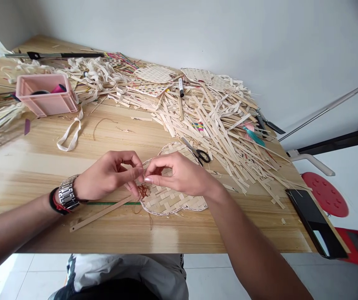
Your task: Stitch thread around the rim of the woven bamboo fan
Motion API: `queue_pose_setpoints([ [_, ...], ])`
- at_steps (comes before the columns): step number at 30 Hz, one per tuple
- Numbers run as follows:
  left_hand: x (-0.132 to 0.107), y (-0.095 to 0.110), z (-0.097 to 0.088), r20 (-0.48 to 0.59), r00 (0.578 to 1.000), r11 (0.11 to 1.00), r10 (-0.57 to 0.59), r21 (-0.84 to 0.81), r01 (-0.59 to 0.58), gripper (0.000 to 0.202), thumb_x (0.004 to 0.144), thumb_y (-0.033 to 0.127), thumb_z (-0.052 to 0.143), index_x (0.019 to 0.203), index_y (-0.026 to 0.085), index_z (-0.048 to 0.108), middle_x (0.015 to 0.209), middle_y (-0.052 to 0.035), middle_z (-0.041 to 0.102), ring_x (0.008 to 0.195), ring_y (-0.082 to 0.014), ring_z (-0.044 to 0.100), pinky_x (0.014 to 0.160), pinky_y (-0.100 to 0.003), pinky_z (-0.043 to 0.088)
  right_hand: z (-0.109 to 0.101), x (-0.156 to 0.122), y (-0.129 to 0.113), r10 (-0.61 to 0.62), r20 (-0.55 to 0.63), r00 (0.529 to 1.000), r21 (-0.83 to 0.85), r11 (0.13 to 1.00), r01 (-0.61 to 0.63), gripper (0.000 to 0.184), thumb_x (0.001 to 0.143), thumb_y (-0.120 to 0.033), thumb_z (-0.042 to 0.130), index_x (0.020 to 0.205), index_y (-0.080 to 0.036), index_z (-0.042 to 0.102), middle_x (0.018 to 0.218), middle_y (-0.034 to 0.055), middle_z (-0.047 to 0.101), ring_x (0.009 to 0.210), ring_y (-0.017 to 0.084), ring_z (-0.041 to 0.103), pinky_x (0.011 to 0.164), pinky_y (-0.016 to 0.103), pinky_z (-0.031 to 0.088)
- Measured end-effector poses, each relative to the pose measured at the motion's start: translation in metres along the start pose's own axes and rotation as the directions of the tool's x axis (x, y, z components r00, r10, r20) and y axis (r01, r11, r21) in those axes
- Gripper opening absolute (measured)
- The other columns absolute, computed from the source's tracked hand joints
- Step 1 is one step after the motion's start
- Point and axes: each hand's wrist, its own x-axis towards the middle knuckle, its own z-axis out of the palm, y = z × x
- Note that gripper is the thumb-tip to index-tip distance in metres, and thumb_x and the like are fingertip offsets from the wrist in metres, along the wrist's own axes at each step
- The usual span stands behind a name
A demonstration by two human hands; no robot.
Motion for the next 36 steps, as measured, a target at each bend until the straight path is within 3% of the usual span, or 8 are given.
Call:
queue_pose_setpoints([
  [4, -0.003, 0.002, 0.001, 0.007, 0.999, 0.999, 0.044, -0.033, -0.044, 0.020, 0.093, 0.033, 0.060, 0.097, 0.014, 0.054, 0.080, -0.0016, 0.065, 0.050, -0.0094, 0.063, 0.051, -0.021, 0.049, -0.011, -0.005, -0.001, -0.054, 0.002, 0.999, 0.161, 0.986, 0.053, 0.014, 0.090, -0.032, 0.060, 0.089, -0.018, 0.064, 0.089, 0.0031, 0.067, 0.082, 0.015, 0.061, 0.077, 0.030, 0.049],
  [8, -0.006, 0.003, 0.003, 0.062, 0.998, 0.997, 0.009, -0.075, -0.004, 0.022, 0.092, 0.035, 0.060, 0.101, 0.016, 0.053, 0.078, 0.0007, 0.059, 0.048, -0.0068, 0.056, 0.044, -0.018, 0.042, -0.033, -0.016, -0.003, -0.047, -0.285, 0.957, 0.440, 0.881, 0.174, 0.018, 0.090, -0.038, 0.059, 0.087, -0.022, 0.053, 0.094, 0.0046, 0.064, 0.098, 0.022, 0.063, 0.093, 0.042, 0.049],
  [12, -0.005, 0.000, 0.004, 0.187, 0.982, 0.998, 0.029, -0.052, -0.019, 0.024, 0.092, 0.036, 0.059, 0.093, 0.012, 0.057, 0.076, -0.0040, 0.063, 0.056, -0.0087, 0.056, 0.051, -0.019, 0.047, -0.055, -0.031, -0.007, 0.102, -0.577, 0.811, 0.465, 0.857, 0.223, 0.032, 0.080, -0.046, 0.067, 0.080, -0.025, 0.043, 0.077, -0.0010, 0.048, 0.066, 0.015, 0.050, 0.072, 0.038, 0.051],
  [16, -0.003, -0.006, 0.007, 0.263, 0.965, 0.999, -0.013, -0.048, 0.026, 0.025, 0.089, 0.036, 0.062, 0.092, 0.011, 0.058, 0.076, -0.0042, 0.062, 0.062, -0.0110, 0.056, 0.058, -0.023, 0.050, -0.066, -0.049, -0.001, 0.156, -0.736, 0.659, 0.418, 0.870, 0.261, 0.035, 0.075, -0.043, 0.074, 0.076, -0.025, 0.044, 0.072, -0.0028, 0.036, 0.056, 0.011, 0.032, 0.055, 0.029, 0.038],
  [20, -0.002, -0.014, 0.011, 0.283, 0.959, 0.988, -0.012, 0.153, -0.033, 0.022, 0.084, 0.029, 0.067, 0.096, 0.013, 0.058, 0.069, 0.0028, 0.053, 0.058, -0.0090, 0.046, 0.054, -0.020, 0.040, -0.068, -0.068, 0.020, 0.185, -0.798, 0.574, 0.389, 0.885, 0.256, 0.036, 0.073, -0.042, 0.078, 0.073, -0.024, 0.047, 0.067, -0.0027, 0.040, 0.056, 0.012, 0.036, 0.054, 0.029, 0.035],
  [24, -0.002, -0.020, 0.014, 0.261, 0.963, 0.936, 0.061, 0.320, -0.146, 0.032, 0.078, 0.023, 0.072, 0.105, 0.015, 0.055, 0.066, 0.0065, 0.048, 0.057, -0.0089, 0.043, 0.053, -0.020, 0.036, -0.071, -0.090, 0.030, 0.162, -0.826, 0.539, 0.350, 0.898, 0.266, 0.033, 0.071, -0.038, 0.082, 0.071, -0.024, 0.052, 0.062, -0.0022, 0.043, 0.052, 0.011, 0.037, 0.051, 0.030, 0.032],
  [30, -0.001, -0.021, 0.015, 0.274, 0.958, 0.880, 0.088, 0.428, -0.204, 0.034, 0.079, 0.020, 0.068, 0.109, 0.014, 0.054, 0.073, 0.0037, 0.051, 0.061, -0.0113, 0.046, 0.056, -0.024, 0.038, -0.068, -0.119, 0.002, 0.023, -0.902, 0.432, 0.171, 0.937, 0.306, 0.027, 0.070, -0.029, 0.084, 0.071, -0.025, 0.058, 0.057, -0.0011, 0.046, 0.046, 0.010, 0.037, 0.045, 0.031, 0.027],
  [36, 0.000, -0.020, 0.015, 0.281, 0.957, 0.874, 0.071, 0.445, -0.196, 0.037, 0.077, 0.018, 0.068, 0.111, 0.014, 0.054, 0.075, 0.0031, 0.050, 0.061, -0.0105, 0.045, 0.056, -0.024, 0.038, -0.062, -0.125, -0.010, -0.065, -0.909, 0.412, 0.065, 0.954, 0.294, 0.032, 0.072, -0.030, 0.083, 0.074, -0.021, 0.053, 0.057, -0.0043, 0.050, 0.046, 0.009, 0.037, 0.044, 0.026, 0.031],
])
